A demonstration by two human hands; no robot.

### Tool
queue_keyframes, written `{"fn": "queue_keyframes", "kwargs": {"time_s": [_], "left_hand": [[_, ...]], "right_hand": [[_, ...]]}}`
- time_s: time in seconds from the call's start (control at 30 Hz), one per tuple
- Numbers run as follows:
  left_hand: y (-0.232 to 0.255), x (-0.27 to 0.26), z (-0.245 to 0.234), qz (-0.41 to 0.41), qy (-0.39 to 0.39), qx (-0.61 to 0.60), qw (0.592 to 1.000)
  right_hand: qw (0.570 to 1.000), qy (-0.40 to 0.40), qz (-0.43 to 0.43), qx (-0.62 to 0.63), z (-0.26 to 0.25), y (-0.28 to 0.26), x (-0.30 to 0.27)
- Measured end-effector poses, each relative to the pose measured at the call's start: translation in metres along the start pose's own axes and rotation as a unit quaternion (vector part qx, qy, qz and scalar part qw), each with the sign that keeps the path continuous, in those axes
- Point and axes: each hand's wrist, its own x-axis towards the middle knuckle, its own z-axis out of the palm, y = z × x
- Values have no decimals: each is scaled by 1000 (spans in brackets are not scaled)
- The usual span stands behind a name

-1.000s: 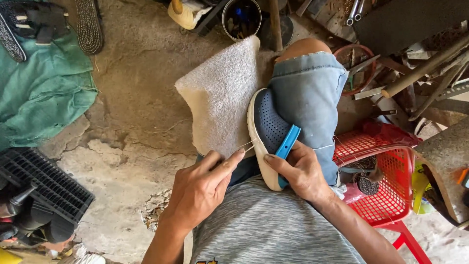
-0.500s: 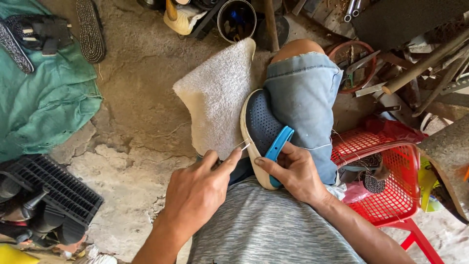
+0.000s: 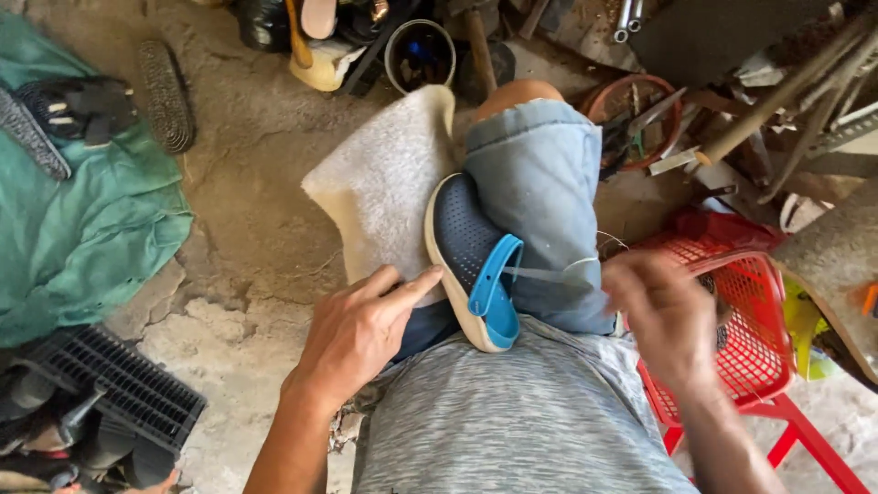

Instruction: Hand-sewing the sole or upper of a blue clog-style shoe using a needle and thread.

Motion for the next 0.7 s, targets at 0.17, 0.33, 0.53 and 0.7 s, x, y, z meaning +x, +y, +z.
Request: {"fn": "queue_keyframes", "kwargs": {"time_s": [0.17, 0.33, 0.53, 0.7], "left_hand": [[2, -1, 2, -4, 13, 19, 1000], [3, -3, 0, -4, 18, 39, 999], [-1, -8, 7, -15, 36, 11, 999], [2, -4, 7, 7, 58, 14, 998]], "right_hand": [[961, 158, -152, -167, 3, 10, -2], [908, 108, -354, -197, 58, -25, 9], [927, -133, -315, 155, 8, -63, -7], [880, -264, -133, 372, 9, -67, -8]]}}
